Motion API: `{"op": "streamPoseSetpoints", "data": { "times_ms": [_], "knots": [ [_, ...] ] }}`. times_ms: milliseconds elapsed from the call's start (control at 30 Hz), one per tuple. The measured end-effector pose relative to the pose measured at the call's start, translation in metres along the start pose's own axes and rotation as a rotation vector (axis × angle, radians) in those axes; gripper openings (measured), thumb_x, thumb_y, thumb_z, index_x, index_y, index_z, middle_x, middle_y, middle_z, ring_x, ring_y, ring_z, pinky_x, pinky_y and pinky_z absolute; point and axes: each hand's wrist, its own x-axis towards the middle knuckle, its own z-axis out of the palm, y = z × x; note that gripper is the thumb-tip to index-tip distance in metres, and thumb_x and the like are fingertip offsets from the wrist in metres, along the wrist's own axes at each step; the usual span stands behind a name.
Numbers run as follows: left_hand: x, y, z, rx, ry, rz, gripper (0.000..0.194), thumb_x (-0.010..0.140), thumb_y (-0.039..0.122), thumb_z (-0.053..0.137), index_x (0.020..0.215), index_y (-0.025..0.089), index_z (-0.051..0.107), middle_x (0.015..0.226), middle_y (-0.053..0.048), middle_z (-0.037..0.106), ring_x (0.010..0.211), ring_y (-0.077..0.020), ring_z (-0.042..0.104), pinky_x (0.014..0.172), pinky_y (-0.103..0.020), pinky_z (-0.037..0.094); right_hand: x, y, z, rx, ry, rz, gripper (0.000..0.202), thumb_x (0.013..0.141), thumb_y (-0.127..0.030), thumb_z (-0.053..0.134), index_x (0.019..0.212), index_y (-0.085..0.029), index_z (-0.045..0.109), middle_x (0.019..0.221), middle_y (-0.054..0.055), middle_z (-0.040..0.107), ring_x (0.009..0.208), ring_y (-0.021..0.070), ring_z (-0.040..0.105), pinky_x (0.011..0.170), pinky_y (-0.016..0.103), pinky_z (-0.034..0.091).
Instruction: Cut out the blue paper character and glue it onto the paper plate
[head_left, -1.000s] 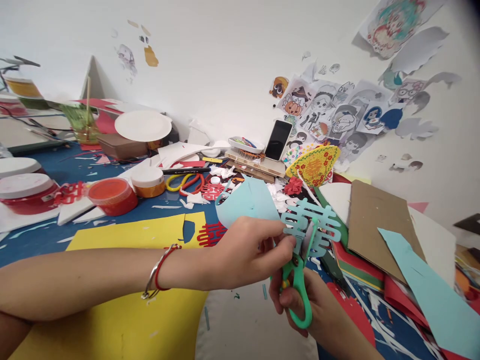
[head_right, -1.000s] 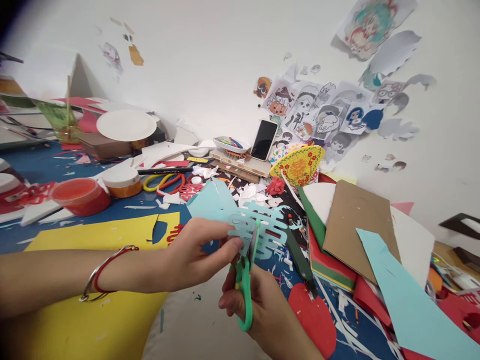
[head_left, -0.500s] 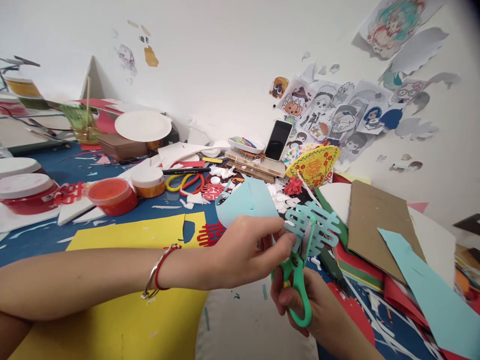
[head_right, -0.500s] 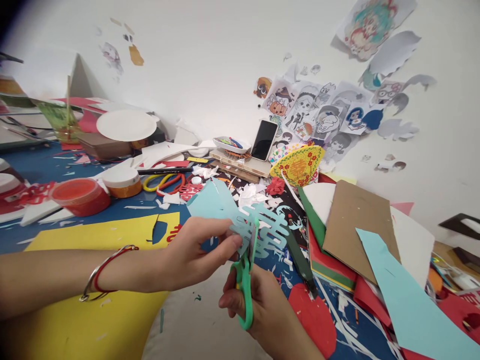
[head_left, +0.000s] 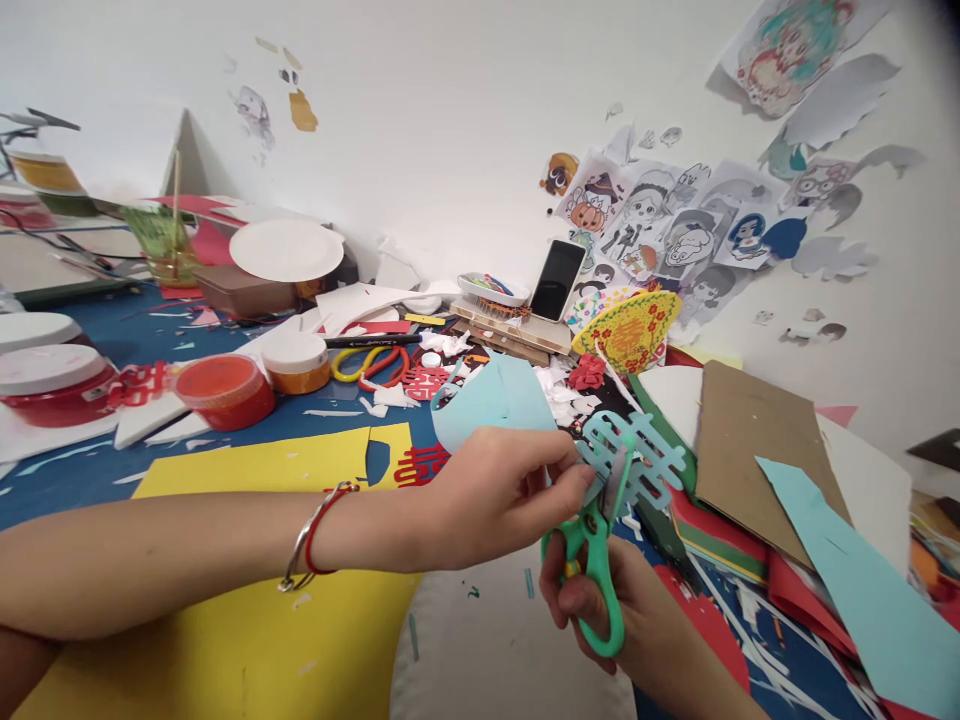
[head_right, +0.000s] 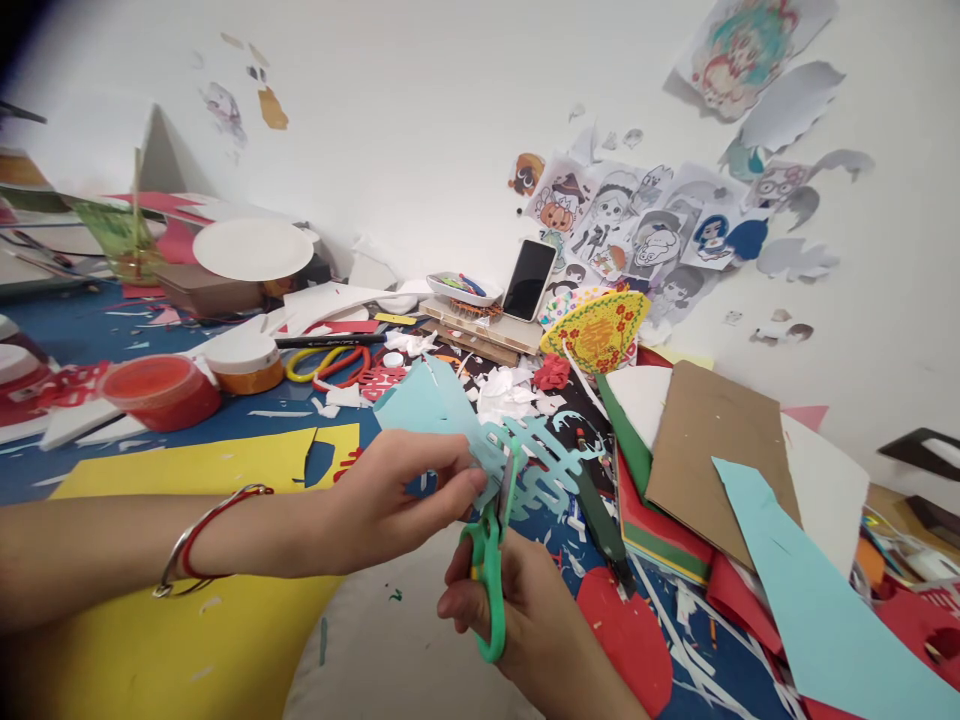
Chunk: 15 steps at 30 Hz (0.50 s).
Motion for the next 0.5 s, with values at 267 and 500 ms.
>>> {"op": "streamPoseSetpoints", "data": {
  "times_ms": [267,500],
  "knots": [
    [0.001,0.0038,-0.0027,-0.009,-0.087,-0.035,0.025,0.088,0.03,0.048,0.066,0.017,0.048,0.055,0.004,0.048,0.05,-0.0079,0.041,0.048,-0.019,0.031,-0.0009,-0.0013,-0.0002,-0.038,0.026,-0.039,0.06,0.065,-0.077,0.065,0.07,-0.019,0.048,0.058,-0.003,0.047,0.045,0.007,0.036,0.039,0.02,0.024],
    [-0.0001,0.0038,-0.0016,-0.016,-0.05,-0.044,0.026,0.087,0.025,0.046,0.063,0.018,0.042,0.052,0.005,0.047,0.049,-0.0076,0.039,0.047,-0.018,0.031,-0.0004,-0.0009,-0.0017,-0.025,0.017,-0.059,0.06,0.065,-0.076,0.065,0.07,-0.018,0.049,0.059,-0.004,0.046,0.043,0.0057,0.034,0.037,0.02,0.021]
  ]
}}
